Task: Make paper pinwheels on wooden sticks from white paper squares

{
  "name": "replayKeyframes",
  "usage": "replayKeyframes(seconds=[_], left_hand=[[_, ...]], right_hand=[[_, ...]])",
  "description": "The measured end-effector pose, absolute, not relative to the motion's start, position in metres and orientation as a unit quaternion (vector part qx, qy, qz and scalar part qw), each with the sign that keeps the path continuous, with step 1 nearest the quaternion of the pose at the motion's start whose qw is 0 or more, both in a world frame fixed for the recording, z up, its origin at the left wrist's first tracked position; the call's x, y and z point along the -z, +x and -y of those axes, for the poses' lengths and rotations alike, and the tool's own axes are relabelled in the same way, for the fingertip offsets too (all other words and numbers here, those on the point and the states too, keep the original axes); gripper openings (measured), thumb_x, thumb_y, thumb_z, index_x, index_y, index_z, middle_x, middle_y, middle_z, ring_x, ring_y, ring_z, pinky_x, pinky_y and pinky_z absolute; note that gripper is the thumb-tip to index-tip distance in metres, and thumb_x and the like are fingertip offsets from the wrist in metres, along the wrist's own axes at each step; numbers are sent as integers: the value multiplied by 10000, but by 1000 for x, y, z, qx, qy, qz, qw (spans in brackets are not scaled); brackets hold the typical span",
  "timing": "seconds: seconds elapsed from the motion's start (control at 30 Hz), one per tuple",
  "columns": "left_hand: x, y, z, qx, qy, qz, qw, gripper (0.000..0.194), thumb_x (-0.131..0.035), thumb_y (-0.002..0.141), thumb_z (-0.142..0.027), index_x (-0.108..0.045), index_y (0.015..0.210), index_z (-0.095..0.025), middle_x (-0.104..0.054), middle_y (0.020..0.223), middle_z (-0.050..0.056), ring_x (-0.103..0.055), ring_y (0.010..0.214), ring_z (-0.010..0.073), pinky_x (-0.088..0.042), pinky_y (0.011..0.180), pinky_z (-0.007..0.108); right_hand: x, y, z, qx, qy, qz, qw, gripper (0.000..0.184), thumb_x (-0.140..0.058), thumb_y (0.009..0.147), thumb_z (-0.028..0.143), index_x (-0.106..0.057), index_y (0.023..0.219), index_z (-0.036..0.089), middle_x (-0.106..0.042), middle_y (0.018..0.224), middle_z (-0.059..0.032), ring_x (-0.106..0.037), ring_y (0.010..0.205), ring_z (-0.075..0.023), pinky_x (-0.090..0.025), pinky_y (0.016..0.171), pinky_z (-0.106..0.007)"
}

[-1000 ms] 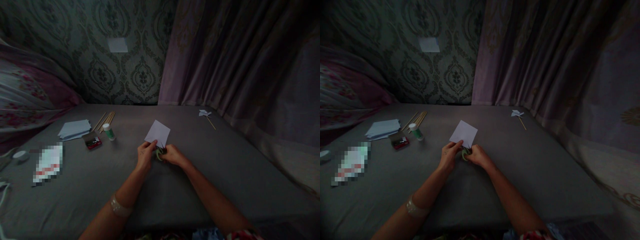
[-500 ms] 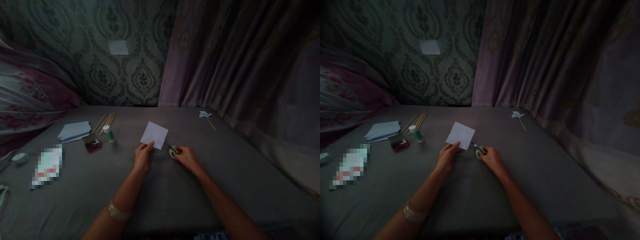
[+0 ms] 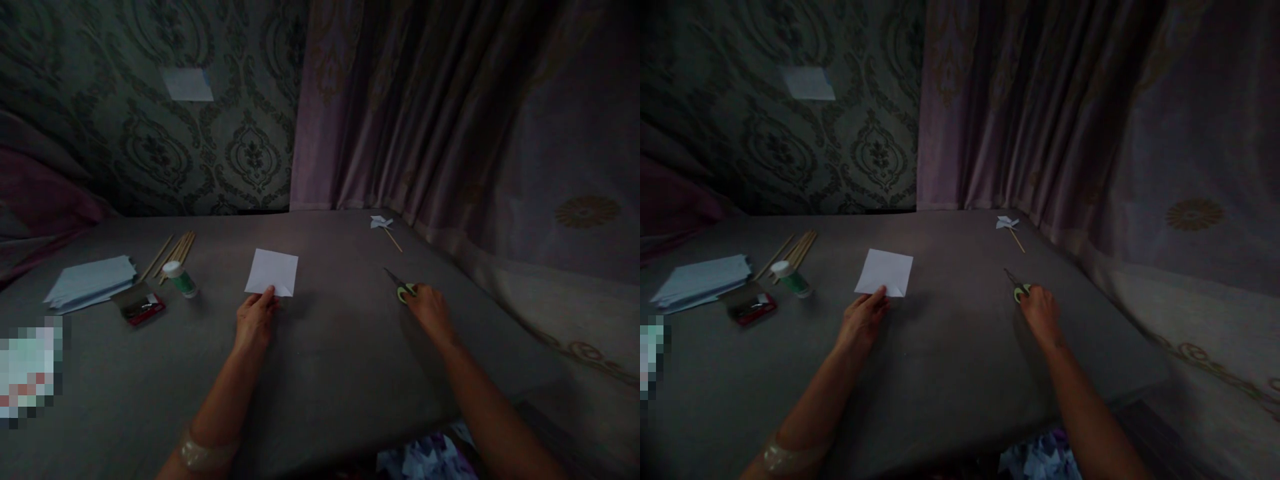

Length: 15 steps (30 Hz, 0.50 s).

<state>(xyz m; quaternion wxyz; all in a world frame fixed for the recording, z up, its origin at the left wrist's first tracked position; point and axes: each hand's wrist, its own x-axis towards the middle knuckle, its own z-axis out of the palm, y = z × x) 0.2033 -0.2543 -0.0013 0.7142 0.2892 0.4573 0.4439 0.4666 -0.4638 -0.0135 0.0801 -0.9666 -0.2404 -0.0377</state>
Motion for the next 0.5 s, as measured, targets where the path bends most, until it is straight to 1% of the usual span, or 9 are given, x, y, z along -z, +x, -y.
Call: replayKeyframes(seconds=[0.17, 0.37, 0.43, 0.5], left_hand=[[8, 202, 251, -457, 264, -433, 731, 220, -773, 597, -108, -556, 575, -140, -573, 551, -17, -563, 505, 73, -467, 493, 162], [9, 201, 249, -451, 229, -424, 751, 222, -723, 638, -55, -521, 588, -134, -565, 546, -17, -564, 494, 76, -448, 461, 160], [6, 201, 250, -449, 220, -426, 754, 216, -710, 650, -43, -519, 605, -132, -567, 549, -17, -562, 491, 74, -439, 458, 156], [4, 201, 250, -446, 209, -426, 759, 221, -701, 657, -34, -510, 612, -135, -569, 554, -20, -559, 485, 72, -430, 455, 156]], right_hand=[[22, 471, 479, 59, -967, 242, 48, 336, -490, 858, 341, -686, 1009, 114, -698, 923, -196, -662, 804, -275, -408, 624, -326], [34, 475, 491, 49, -965, 258, 17, 341, -462, 885, 350, -714, 902, 122, -692, 832, -177, -656, 721, -269, -378, 568, -321], [33, 475, 492, 52, -965, 256, 1, 336, -469, 881, 344, -717, 884, 117, -682, 840, -184, -651, 703, -273, -373, 557, -327], [28, 472, 489, 89, -960, 265, -7, 339, -459, 878, 326, -720, 851, 111, -671, 881, -202, -645, 717, -284, -381, 575, -347]])
